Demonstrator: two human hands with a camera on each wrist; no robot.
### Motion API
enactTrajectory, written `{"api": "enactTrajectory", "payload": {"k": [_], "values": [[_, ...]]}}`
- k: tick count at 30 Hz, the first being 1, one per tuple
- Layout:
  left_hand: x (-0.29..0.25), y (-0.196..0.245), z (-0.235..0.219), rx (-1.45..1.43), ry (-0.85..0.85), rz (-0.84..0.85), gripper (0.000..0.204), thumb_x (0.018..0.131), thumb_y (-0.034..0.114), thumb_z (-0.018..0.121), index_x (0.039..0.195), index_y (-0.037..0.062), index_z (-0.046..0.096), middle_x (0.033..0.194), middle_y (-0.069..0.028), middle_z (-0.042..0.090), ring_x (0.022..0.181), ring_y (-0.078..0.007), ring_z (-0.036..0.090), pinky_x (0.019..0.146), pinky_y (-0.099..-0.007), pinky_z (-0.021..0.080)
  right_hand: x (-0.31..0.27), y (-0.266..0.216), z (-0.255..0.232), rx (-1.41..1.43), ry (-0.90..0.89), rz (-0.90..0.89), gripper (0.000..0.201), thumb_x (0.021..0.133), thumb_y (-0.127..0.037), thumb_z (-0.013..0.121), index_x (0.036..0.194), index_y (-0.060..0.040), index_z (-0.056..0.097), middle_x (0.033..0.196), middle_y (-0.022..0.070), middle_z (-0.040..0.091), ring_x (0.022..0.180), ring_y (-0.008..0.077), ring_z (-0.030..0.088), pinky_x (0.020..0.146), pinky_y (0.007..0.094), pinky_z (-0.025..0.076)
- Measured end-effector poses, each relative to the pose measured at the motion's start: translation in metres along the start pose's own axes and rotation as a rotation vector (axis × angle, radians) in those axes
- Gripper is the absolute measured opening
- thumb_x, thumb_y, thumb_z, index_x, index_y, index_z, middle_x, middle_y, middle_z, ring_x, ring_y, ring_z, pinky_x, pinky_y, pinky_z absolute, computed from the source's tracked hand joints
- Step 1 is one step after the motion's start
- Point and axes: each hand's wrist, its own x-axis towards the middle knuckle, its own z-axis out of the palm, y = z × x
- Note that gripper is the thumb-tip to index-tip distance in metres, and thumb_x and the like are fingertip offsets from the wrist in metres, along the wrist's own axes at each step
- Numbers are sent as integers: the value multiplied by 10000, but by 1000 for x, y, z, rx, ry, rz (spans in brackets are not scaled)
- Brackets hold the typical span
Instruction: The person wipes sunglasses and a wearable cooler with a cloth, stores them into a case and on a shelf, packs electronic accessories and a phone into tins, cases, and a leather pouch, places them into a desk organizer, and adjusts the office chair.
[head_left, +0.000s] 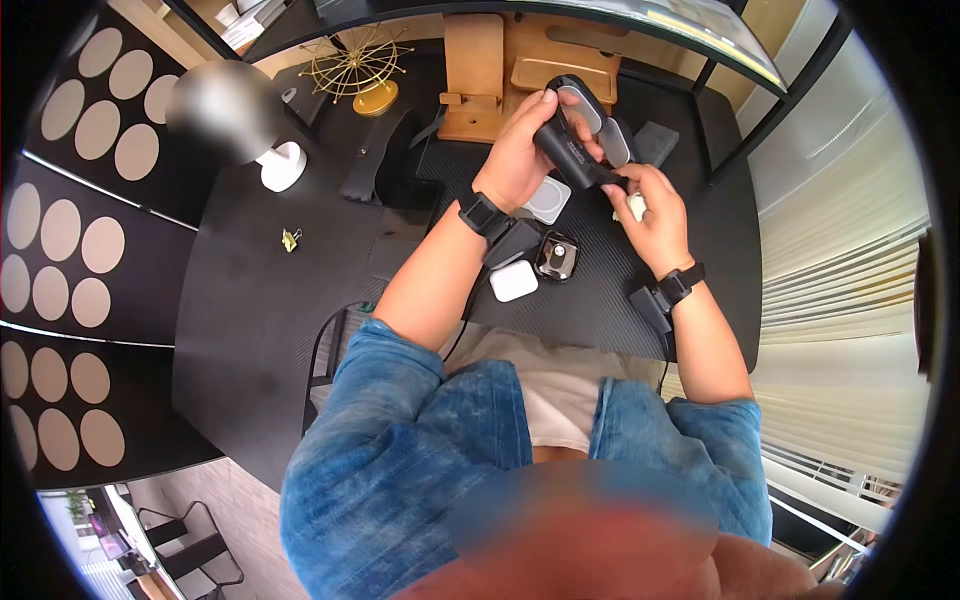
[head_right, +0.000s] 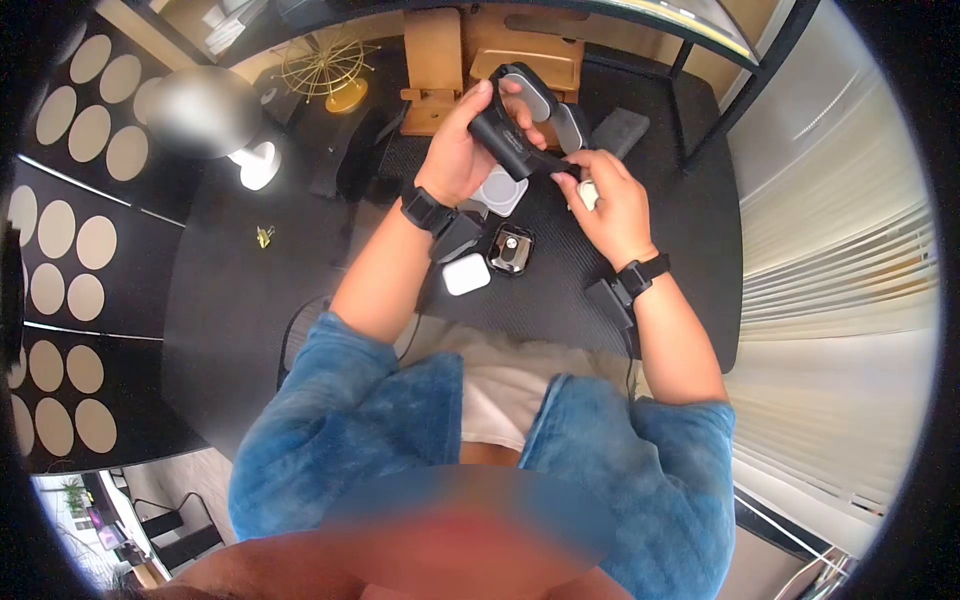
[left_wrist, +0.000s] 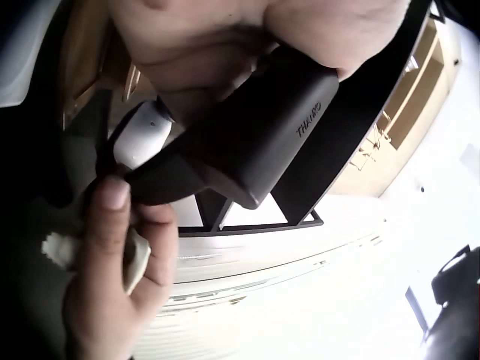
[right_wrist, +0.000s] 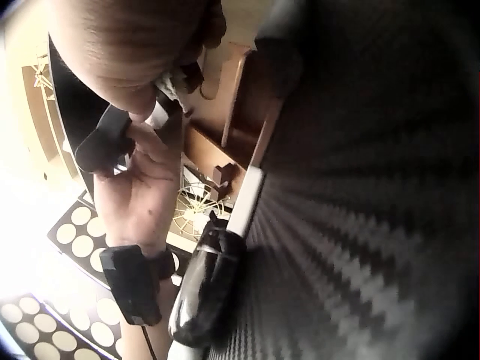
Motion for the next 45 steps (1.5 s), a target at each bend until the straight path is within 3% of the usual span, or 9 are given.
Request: {"api": "enactTrajectory", "payload": {"k": [3, 6, 11, 14, 17, 24, 29, 41, 45], "values": [[4, -5, 2, 172, 277, 33, 434, 1046, 423, 392, 1051, 25, 566, 869, -121, 645, 781, -221, 664, 752, -353, 541, 1, 3, -5, 20, 58, -20, 222, 850, -154, 735, 1009, -38, 634, 816, 92, 602, 703, 238, 606, 653, 322, 494], [6, -15, -18, 326, 155, 33, 486, 1052, 449, 355, 1006, 19, 577, 779, -92, 638, 683, -195, 653, 660, -315, 537, -4, 5, -2, 59, 162, -25, 219, 877, -155, 716, 1019, -14, 626, 802, 99, 591, 693, 218, 588, 657, 309, 482], [11, -16, -24, 480, 364, 277, 194, 1007, 245, 554, 916, 74, 570, 687, 15, 544, 558, -84, 505, 507, -214, 409, -3, 17, 1, 315, 187, 121, 235, 943, -234, 666, 1029, -19, 627, 735, 24, 571, 656, 104, 556, 596, 263, 456], [16, -21, -32, 590, 383, 339, 269, 1025, 289, 526, 1102, 41, 598, 936, -19, 630, 794, -88, 593, 667, -224, 478, -8, 21, 3, 602, 52, 428, 253, 969, -281, 632, 1029, -35, 631, 694, -27, 547, 586, 50, 509, 522, 220, 412], [16, -25, -33, 525, 273, 219, 384, 1040, 330, 478, 1281, 42, 559, 1133, -84, 641, 998, -151, 629, 806, -270, 505, -11, 28, 11, 662, 22, 443, 275, 983, -322, 607, 1002, -49, 630, 682, -51, 535, 535, 25, 470, 468, 202, 362], [8, -15, -14, 445, 176, 24, 489, 1047, 341, 432, 1390, -7, 449, 1246, -190, 604, 1104, -243, 633, 883, -341, 534, -5, 24, 5, 847, 10, 647, 346, 985, -401, 575, 952, -65, 652, 691, -49, 533, 519, 32, 426, 464, 199, 337], [7, -25, -7, 471, 164, 44, 542, 1038, 346, 449, 1424, -31, 401, 1188, -203, 628, 998, -227, 668, 712, -297, 581, -5, 31, 5, 994, 32, 720, 366, 977, -415, 580, 935, -59, 658, 705, -52, 525, 520, 37, 397, 469, 203, 327], [4, -25, -11, 378, 235, -135, 605, 1015, 455, 457, 1410, 1, 389, 984, -162, 677, 653, -176, 625, 590, -271, 527, -7, 41, 9, 1023, -4, 728, 379, 979, -437, 567, 864, -79, 615, 688, -43, 509, 530, 53, 428, 472, 216, 345], [5, -29, -13, 390, 228, -131, 578, 1016, 456, 459, 1377, 6, 418, 958, -153, 673, 666, -172, 630, 589, -271, 526, -6, 44, 8, 1060, -22, 762, 388, 973, -447, 575, 826, -88, 577, 664, -41, 496, 529, 56, 427, 470, 214, 343]]}}
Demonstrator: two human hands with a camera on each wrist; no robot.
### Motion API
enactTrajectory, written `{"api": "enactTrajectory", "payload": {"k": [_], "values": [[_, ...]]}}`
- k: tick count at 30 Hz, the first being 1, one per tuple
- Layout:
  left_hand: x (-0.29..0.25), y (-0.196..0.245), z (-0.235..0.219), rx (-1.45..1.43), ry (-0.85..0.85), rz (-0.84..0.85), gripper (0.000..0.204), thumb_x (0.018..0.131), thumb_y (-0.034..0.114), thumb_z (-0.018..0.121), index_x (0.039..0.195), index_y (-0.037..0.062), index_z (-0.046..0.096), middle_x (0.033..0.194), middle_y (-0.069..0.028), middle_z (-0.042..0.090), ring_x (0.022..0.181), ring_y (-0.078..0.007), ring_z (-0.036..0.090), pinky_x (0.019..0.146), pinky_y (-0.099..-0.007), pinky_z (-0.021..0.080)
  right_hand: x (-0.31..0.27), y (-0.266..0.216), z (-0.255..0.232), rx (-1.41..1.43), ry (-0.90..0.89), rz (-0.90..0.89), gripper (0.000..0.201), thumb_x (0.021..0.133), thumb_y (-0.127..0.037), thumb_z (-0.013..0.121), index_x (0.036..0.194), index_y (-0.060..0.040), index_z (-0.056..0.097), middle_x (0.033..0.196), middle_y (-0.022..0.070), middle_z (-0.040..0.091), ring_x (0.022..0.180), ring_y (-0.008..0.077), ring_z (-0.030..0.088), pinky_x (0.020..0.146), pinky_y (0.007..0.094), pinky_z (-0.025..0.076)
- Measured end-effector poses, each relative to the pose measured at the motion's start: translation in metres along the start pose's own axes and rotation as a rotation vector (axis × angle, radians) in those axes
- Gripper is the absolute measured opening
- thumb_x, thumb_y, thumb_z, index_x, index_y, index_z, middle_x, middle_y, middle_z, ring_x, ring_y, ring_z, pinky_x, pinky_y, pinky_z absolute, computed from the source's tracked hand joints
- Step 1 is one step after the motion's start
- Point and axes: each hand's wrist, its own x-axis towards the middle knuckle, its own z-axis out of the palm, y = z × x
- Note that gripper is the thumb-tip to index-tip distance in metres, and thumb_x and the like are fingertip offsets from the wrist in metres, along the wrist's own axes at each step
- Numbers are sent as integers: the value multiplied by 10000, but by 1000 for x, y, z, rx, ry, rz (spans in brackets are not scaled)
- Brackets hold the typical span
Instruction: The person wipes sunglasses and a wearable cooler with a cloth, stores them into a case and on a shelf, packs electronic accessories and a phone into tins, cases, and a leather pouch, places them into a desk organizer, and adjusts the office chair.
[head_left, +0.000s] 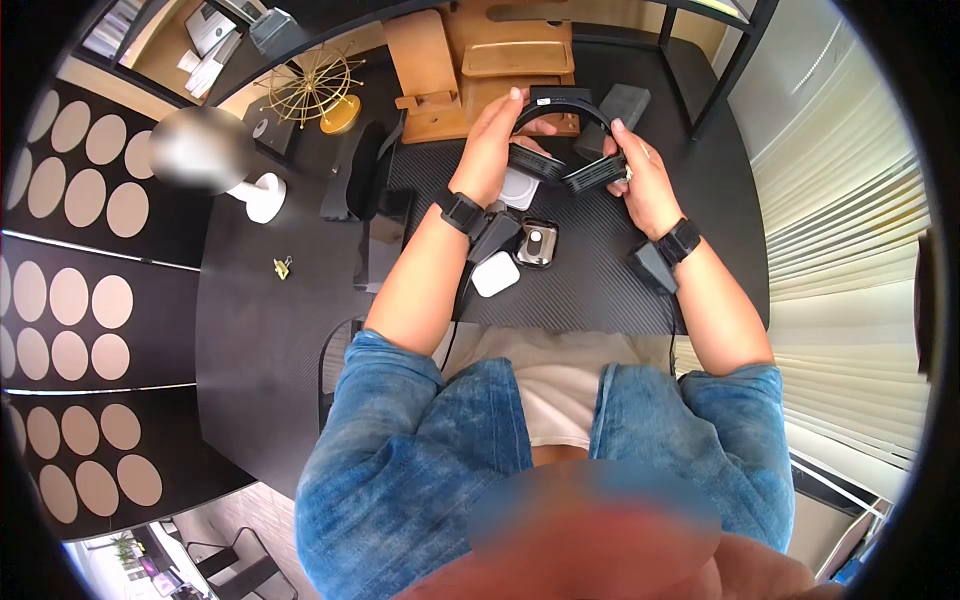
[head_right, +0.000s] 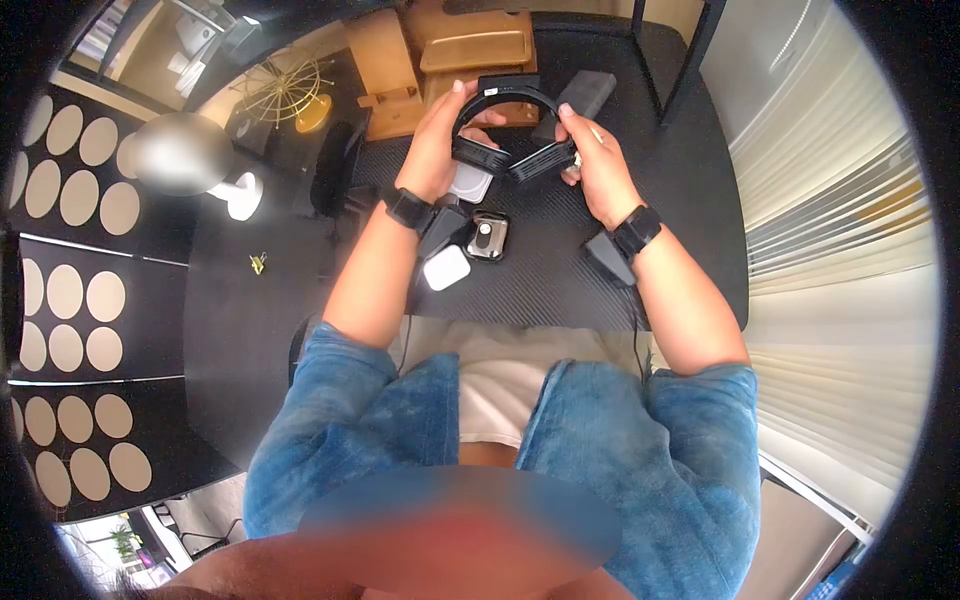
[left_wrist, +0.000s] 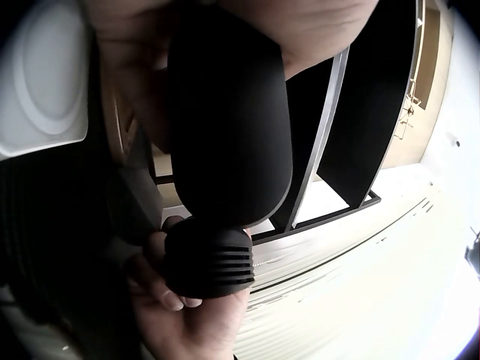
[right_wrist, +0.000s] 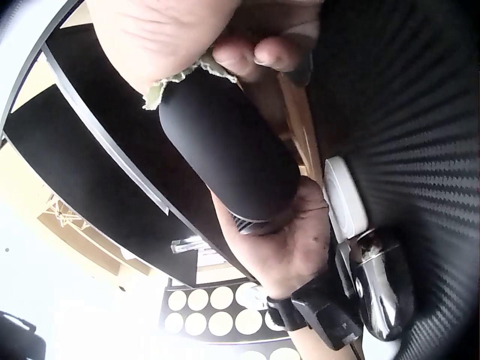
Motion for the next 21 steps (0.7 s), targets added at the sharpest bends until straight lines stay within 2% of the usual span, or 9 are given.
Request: {"api": "enactTrajectory", "payload": {"k": [5, 8, 10, 12, 14, 17, 21], "values": [[1, -3, -2, -7, -1, -33, 526, 1012, 443, 479, 1327, 22, 461, 985, -147, 669, 664, -157, 619, 588, -274, 526, 2, 2, -3, 20, -15, 11, 390, 973, -452, 574, 825, -92, 575, 678, -41, 495, 537, 54, 424, 473, 216, 345], [2, -4, -2, -39, 32, -32, 532, 1007, 447, 489, 1331, 26, 459, 1002, -149, 670, 647, -148, 596, 588, -282, 526, 1, 5, -3, 24, -70, -27, 382, 972, -461, 572, 897, -86, 591, 720, -42, 503, 562, 48, 433, 495, 209, 359], [3, -5, -3, -67, 61, -48, 538, 1003, 451, 493, 1335, 29, 455, 1007, -149, 671, 637, -146, 584, 586, -286, 525, -3, 5, 2, -31, -131, -93, 361, 971, -434, 585, 1036, -80, 609, 763, -49, 509, 587, 40, 443, 521, 197, 369], [3, -6, -3, -96, 90, -65, 544, 1000, 454, 498, 1339, 32, 451, 1012, -149, 672, 627, -143, 572, 584, -290, 524, -6, 6, 5, -74, -164, -124, 362, 968, -417, 595, 1094, -78, 605, 769, -53, 510, 591, 37, 445, 528, 193, 371], [2, -5, -3, -116, 127, -84, 499, 993, 454, 510, 1251, 27, 539, 972, -128, 688, 690, -156, 589, 608, -279, 506, -7, 6, 8, -128, -179, -133, 370, 954, -366, 628, 1176, -71, 604, 778, -61, 511, 592, 34, 443, 530, 190, 371], [3, -6, -5, -115, 93, -89, 517, 1001, 449, 495, 1313, 37, 478, 1000, -139, 672, 621, -149, 571, 576, -302, 517, -7, 2, 8, -108, -191, -92, 388, 956, -383, 614, 1176, -64, 607, 779, -55, 522, 582, 38, 436, 525, 192, 369], [7, -11, -8, -64, 63, -60, 484, 1007, 436, 486, 1280, 37, 503, 994, -139, 672, 636, -155, 589, 582, -308, 521, -6, 0, 6, -63, -194, -64, 405, 968, -402, 577, 1182, -60, 612, 769, -49, 533, 568, 46, 428, 516, 197, 365]]}}
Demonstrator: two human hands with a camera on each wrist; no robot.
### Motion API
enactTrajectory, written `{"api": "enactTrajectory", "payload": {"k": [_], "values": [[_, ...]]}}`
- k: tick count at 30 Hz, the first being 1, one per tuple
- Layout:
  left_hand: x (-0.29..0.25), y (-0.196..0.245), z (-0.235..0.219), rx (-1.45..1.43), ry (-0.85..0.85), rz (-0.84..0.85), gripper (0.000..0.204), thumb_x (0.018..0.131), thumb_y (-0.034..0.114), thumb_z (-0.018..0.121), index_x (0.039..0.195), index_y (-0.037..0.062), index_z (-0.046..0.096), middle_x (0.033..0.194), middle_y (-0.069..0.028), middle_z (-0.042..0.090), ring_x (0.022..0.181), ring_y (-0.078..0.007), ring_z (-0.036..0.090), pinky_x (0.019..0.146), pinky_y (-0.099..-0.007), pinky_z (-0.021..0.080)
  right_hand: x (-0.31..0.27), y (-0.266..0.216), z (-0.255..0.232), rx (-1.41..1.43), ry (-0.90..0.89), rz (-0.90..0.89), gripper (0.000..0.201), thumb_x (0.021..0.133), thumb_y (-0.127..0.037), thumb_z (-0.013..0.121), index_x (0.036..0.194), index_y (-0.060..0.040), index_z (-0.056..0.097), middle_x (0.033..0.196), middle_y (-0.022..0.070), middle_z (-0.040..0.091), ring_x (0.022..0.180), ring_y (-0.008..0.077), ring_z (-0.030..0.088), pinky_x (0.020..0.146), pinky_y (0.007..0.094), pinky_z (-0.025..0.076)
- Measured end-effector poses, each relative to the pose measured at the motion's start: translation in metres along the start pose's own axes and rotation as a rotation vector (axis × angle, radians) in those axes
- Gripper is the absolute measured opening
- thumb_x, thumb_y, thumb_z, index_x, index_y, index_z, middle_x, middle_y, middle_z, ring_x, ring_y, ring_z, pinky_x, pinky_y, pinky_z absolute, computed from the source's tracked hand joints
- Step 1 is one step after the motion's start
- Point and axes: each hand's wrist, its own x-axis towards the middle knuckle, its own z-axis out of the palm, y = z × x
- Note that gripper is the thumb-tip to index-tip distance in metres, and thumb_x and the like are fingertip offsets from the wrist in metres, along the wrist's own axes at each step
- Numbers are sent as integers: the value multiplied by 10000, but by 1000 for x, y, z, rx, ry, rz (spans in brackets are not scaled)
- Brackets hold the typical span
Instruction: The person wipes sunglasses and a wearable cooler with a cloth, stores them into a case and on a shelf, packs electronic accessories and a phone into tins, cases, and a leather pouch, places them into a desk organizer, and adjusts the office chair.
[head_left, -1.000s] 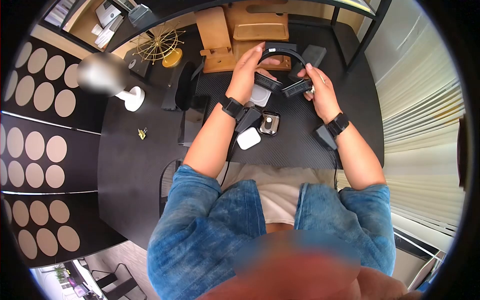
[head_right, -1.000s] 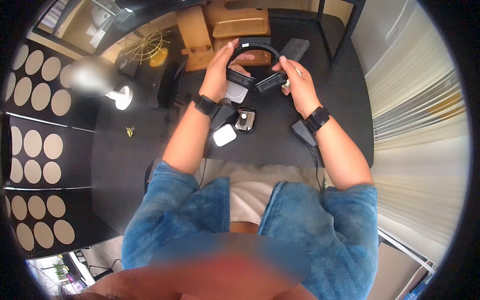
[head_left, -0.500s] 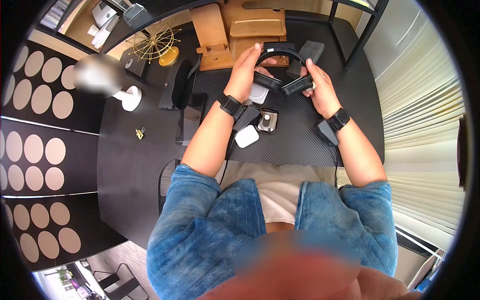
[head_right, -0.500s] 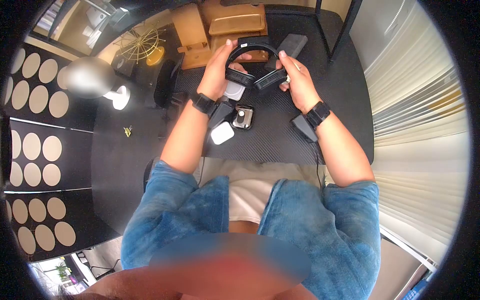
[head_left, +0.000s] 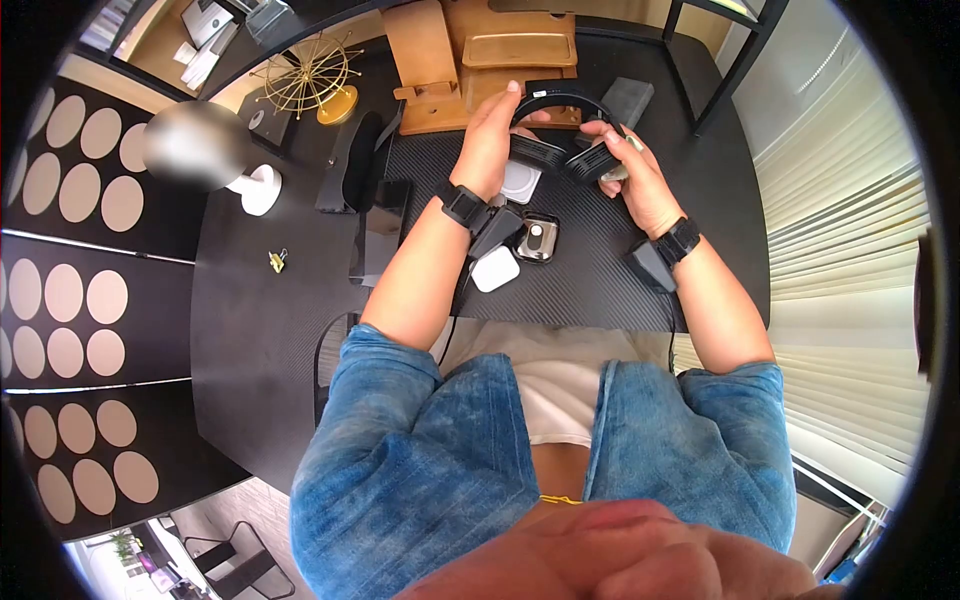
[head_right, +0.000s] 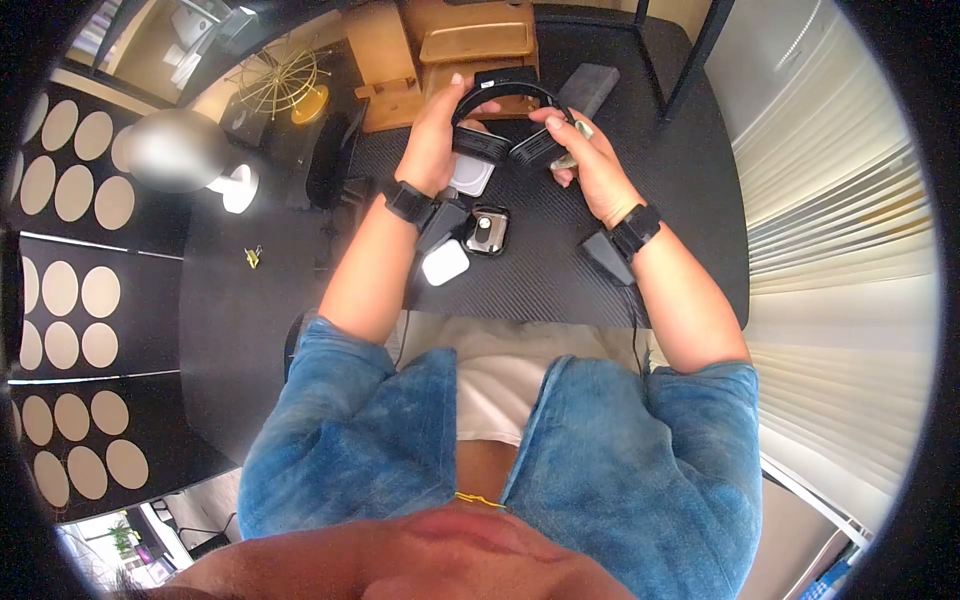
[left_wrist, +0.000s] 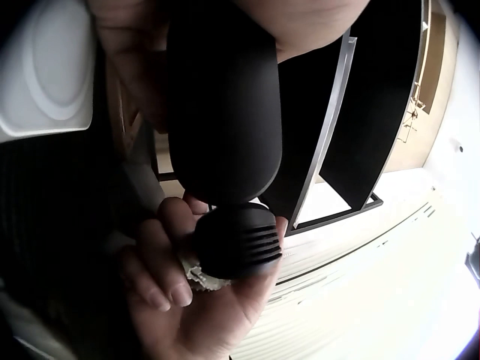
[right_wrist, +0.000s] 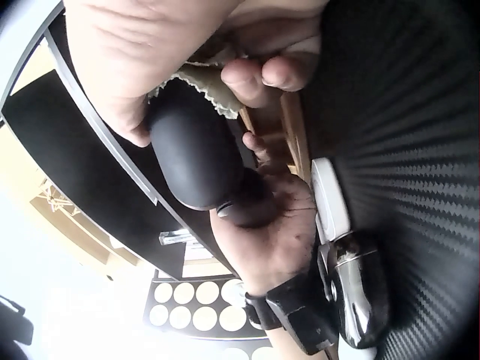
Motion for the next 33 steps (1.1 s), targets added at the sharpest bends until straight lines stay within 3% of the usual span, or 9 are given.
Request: {"api": "enactTrajectory", "payload": {"k": [6, 14, 33], "values": [[-2, 2, 1, -22, -10, -31, 479, 1012, 431, 480, 1273, 30, 505, 1006, -140, 672, 679, -171, 630, 606, -312, 535, 1, 1, 0, 14, 6, 14, 428, 985, -425, 533, 1188, -57, 612, 752, -38, 538, 558, 54, 429, 510, 203, 362], [-5, 7, 2, -139, -46, -63, 709, 978, 611, 410, 1383, 30, 424, 1102, -155, 662, 967, -238, 652, 871, -391, 524, 0, -1, 2, 13, 37, 20, 443, 994, -437, 513, 1190, -50, 605, 720, -32, 532, 543, 58, 439, 500, 201, 361], [-3, 7, 0, -223, -101, -169, 489, 1004, 482, 481, 1251, 67, 557, 1073, -101, 659, 978, -202, 643, 886, -355, 514, 0, 1, 0, -4, 22, 56, 424, 980, -417, 547, 1222, -71, 585, 729, -11, 533, 533, 65, 460, 480, 201, 360]]}}
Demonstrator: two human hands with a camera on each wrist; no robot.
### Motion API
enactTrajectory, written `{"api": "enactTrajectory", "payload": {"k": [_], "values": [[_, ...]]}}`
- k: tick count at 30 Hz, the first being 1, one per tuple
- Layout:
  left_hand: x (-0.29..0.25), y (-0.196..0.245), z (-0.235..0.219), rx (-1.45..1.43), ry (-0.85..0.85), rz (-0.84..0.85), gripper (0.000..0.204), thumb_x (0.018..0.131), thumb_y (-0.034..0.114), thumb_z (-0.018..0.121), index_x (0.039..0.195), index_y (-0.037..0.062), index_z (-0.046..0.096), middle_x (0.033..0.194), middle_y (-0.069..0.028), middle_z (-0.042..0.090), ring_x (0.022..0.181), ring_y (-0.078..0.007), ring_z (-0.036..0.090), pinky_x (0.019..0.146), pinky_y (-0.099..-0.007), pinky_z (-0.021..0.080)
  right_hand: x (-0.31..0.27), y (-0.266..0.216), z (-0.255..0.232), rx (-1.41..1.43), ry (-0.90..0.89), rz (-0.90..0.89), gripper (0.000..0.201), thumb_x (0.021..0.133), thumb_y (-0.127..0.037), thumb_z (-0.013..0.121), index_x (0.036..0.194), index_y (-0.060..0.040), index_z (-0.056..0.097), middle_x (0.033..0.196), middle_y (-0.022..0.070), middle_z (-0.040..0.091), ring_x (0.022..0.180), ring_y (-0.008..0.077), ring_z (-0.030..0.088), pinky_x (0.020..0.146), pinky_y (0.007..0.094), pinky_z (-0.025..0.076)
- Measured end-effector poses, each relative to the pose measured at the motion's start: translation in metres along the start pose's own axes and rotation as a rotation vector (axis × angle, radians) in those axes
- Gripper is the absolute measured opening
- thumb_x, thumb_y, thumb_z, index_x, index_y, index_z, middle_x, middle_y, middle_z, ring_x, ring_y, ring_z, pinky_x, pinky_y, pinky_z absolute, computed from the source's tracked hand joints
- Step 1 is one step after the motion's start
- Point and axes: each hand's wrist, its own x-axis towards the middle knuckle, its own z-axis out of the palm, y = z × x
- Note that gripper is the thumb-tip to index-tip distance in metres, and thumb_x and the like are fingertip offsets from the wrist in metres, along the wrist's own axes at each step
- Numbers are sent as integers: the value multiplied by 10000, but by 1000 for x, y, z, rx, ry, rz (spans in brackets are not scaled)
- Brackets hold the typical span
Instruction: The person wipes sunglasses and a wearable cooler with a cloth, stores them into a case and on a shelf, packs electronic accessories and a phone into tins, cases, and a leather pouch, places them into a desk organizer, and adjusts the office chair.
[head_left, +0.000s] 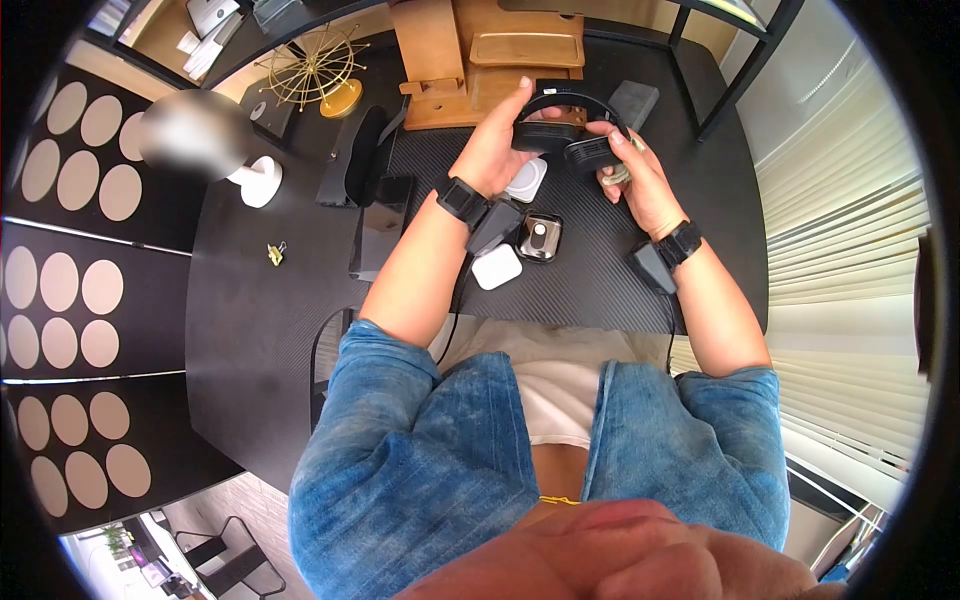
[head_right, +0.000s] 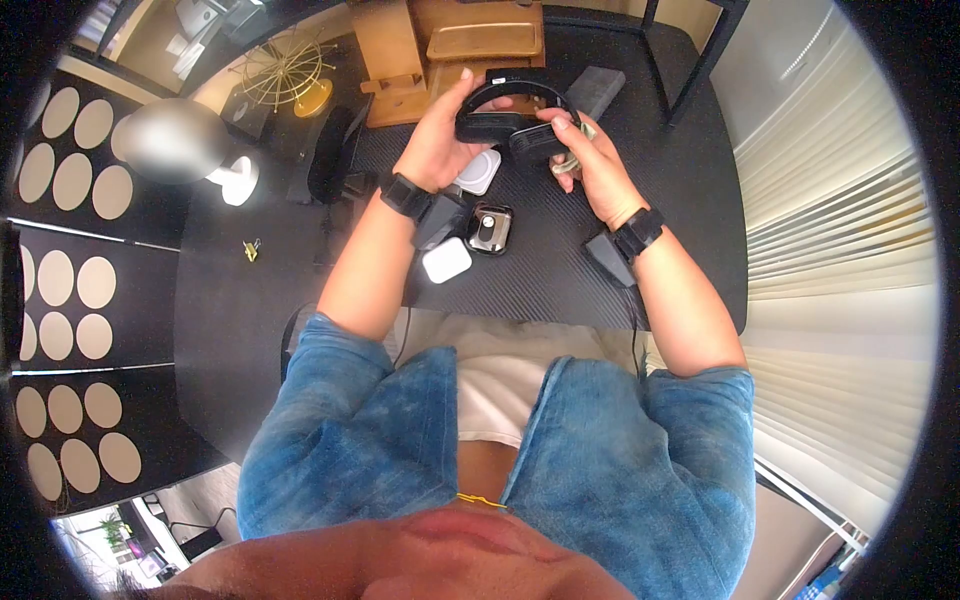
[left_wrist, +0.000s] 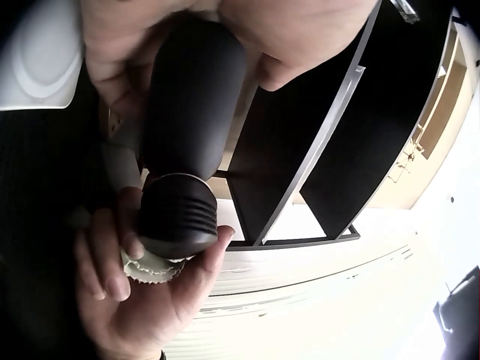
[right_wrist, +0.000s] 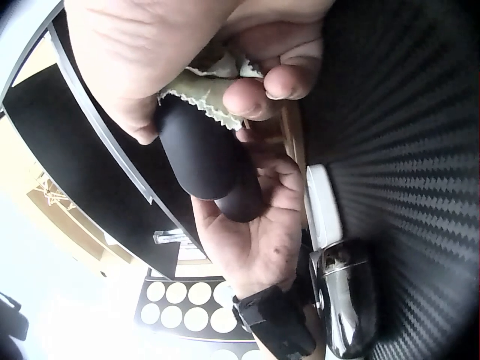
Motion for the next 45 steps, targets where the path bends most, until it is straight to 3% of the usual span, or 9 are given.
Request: {"api": "enactTrajectory", "payload": {"k": [15, 26, 45], "values": [[4, -4, -2, 124, -25, 70, 442, 1007, 456, 493, 1234, 83, 557, 1121, -98, 665, 1012, -183, 644, 905, -338, 508, 0, 0, 5, -12, 15, -54, 432, 971, -398, 589, 1278, -96, 553, 780, -34, 506, 615, 59, 497, 509, 203, 394], [0, -4, 5, 168, -2, 123, 381, 1024, 411, 474, 1262, 120, 538, 1171, -30, 631, 1035, -153, 610, 880, -397, 498, 1, 3, 6, -120, 45, -96, 437, 968, -330, 623, 1313, -80, 523, 741, -44, 523, 595, 41, 488, 498, 199, 389], [0, -3, 6, 208, 39, 185, 386, 1028, 408, 456, 1265, 120, 553, 1133, -37, 658, 999, -185, 640, 844, -369, 494, 0, 5, 6, -144, 0, -79, 476, 953, -342, 643, 1346, -110, 508, 803, -45, 532, 638, 41, 492, 538, 193, 400]]}}
